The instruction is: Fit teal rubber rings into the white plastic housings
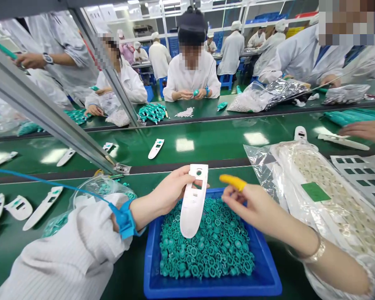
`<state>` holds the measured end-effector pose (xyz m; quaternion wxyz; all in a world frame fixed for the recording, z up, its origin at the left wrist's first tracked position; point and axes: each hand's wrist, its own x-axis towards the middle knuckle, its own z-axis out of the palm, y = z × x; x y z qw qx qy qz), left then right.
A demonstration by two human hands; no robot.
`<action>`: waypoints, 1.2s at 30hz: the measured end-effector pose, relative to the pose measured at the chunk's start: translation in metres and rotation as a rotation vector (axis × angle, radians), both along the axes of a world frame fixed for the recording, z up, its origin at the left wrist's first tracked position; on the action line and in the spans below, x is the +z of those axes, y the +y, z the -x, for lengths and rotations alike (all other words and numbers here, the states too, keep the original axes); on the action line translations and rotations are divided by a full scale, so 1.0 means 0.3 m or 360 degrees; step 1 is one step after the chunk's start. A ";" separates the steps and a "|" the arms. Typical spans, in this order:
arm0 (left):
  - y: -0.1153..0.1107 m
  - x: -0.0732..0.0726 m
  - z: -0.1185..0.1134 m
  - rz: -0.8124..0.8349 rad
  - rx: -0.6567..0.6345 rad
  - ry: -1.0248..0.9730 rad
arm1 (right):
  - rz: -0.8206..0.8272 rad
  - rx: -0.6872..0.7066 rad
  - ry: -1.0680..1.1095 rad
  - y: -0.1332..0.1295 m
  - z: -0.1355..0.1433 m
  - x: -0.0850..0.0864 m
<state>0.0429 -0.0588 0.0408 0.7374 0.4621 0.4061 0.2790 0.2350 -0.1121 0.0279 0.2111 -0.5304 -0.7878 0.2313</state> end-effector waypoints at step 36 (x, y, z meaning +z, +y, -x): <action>-0.119 0.001 0.051 -0.1562 0.0033 0.0790 | -0.0593 -0.0207 0.0444 0.011 0.064 -0.090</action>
